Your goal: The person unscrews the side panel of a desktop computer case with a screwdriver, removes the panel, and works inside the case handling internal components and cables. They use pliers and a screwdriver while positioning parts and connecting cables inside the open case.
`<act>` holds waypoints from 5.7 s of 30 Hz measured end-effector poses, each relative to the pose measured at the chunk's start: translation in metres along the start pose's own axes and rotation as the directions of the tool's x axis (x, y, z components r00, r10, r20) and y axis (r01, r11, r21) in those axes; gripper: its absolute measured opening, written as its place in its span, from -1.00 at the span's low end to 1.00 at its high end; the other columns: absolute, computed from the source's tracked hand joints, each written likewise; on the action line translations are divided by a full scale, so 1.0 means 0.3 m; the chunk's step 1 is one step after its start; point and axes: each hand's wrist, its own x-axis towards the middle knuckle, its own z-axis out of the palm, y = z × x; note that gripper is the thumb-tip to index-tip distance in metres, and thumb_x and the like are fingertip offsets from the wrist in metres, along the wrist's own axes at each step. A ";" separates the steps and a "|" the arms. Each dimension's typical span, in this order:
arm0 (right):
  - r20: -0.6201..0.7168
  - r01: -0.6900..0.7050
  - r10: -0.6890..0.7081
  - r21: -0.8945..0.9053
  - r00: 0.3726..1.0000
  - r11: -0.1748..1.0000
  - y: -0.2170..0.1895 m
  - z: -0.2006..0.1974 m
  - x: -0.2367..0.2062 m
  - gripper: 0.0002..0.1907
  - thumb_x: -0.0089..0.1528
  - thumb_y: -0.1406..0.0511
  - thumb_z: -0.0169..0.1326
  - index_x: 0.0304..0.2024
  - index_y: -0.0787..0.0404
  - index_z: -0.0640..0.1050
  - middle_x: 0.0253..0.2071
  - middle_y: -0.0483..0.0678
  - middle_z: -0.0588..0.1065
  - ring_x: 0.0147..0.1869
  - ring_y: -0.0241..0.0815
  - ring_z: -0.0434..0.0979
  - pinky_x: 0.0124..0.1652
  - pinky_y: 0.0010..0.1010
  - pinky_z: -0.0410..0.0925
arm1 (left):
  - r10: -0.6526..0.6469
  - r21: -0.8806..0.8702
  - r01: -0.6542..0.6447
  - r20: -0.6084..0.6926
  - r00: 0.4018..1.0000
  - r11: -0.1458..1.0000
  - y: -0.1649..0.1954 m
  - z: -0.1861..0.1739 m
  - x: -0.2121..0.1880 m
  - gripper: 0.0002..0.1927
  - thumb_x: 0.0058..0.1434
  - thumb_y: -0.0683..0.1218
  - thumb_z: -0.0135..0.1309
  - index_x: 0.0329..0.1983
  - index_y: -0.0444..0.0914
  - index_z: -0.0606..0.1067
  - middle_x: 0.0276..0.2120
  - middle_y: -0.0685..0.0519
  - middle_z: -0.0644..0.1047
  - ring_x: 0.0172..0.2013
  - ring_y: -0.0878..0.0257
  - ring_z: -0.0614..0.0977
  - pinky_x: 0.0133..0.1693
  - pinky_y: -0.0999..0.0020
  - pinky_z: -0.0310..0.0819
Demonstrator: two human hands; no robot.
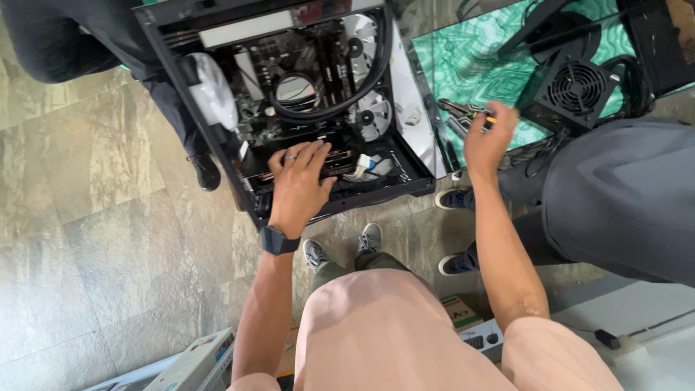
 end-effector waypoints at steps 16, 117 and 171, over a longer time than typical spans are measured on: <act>0.661 0.717 -0.632 0.200 0.404 0.667 -0.940 0.148 -0.262 -0.27 -0.10 0.36 0.31 0.15 0.25 0.46 0.10 0.10 0.47 0.21 0.16 0.44 0.10 -0.11 0.28 | 0.050 0.187 -0.013 -0.195 0.980 0.982 -0.195 -0.092 -0.201 -0.55 0.13 -0.24 0.07 0.14 -0.35 0.47 0.10 -0.10 0.49 0.19 -0.04 0.48 0.33 0.00 0.20; 0.764 0.743 -0.529 0.100 0.368 0.662 -0.913 0.330 -0.258 -0.16 -0.15 0.28 0.40 0.19 0.31 0.46 0.23 0.07 0.47 0.27 0.12 0.47 0.19 -0.01 0.33 | -0.254 -0.121 0.225 -0.540 0.803 0.967 -0.252 -0.112 -0.214 -0.47 0.36 -0.23 -0.04 0.41 -0.24 0.26 0.45 -0.23 0.16 0.49 -0.28 0.05 0.38 -0.39 -0.16; 0.991 0.583 -0.112 0.052 0.068 0.811 -0.981 0.450 0.026 0.21 -0.24 -0.21 0.45 0.20 0.44 0.37 0.18 0.24 0.41 0.26 0.25 0.30 0.24 0.01 0.18 | 0.146 0.103 -0.147 0.020 0.989 0.984 -0.352 -0.080 -0.015 -0.43 0.09 0.02 0.24 0.17 -0.26 0.49 0.16 -0.04 0.53 0.12 0.01 0.54 0.27 -0.29 0.13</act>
